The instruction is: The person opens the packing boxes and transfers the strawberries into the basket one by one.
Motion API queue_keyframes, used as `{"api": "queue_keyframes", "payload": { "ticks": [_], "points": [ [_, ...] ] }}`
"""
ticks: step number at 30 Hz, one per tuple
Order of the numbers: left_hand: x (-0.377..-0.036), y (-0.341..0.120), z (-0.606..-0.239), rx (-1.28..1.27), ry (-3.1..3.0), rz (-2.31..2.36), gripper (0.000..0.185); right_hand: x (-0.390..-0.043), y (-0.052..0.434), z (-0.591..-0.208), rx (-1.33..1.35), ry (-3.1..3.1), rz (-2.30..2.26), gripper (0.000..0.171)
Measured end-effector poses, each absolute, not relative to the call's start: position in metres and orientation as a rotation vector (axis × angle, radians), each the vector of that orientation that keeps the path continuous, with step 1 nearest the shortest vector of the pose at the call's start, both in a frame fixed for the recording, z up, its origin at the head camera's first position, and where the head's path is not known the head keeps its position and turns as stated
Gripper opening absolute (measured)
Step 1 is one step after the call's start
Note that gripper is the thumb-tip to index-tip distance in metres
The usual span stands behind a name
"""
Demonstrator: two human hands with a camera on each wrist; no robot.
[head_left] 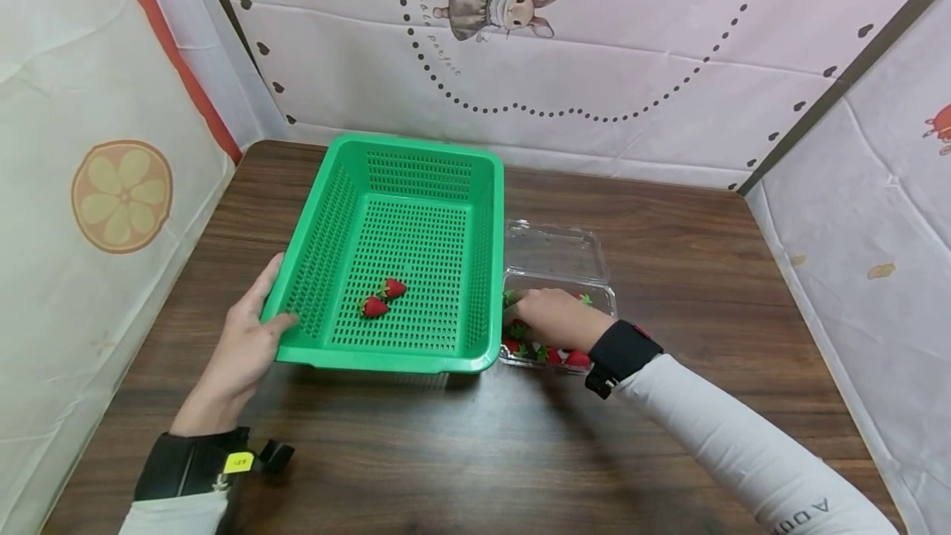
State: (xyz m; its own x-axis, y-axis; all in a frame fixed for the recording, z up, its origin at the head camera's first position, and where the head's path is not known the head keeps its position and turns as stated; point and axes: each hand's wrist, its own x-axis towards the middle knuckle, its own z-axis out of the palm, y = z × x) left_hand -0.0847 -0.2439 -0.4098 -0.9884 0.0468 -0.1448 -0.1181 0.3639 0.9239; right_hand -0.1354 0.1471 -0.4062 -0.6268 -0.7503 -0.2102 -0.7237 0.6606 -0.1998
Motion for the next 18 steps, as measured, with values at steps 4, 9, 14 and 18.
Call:
{"api": "queue_keyframes", "payload": {
  "ticks": [4,9,14,18],
  "points": [
    [-0.084,-0.244,-0.410,-0.064,2.465,1.700,0.078,-0.135,0.148,-0.403,-1.160,2.586,-0.187,0.024],
    [-0.085,-0.244,-0.411,-0.065,2.459,1.711,0.079,-0.136,0.150,-0.399,-1.144,2.595,-0.232,0.026],
    [-0.085,-0.244,-0.411,-0.067,2.461,1.701,0.079,-0.137,0.152,-0.388,-1.132,2.606,-0.275,0.026],
    [-0.085,-0.244,-0.411,-0.069,2.453,1.707,0.079,-0.138,0.154,-0.376,-1.036,2.588,-0.351,0.026]
  ]
}}
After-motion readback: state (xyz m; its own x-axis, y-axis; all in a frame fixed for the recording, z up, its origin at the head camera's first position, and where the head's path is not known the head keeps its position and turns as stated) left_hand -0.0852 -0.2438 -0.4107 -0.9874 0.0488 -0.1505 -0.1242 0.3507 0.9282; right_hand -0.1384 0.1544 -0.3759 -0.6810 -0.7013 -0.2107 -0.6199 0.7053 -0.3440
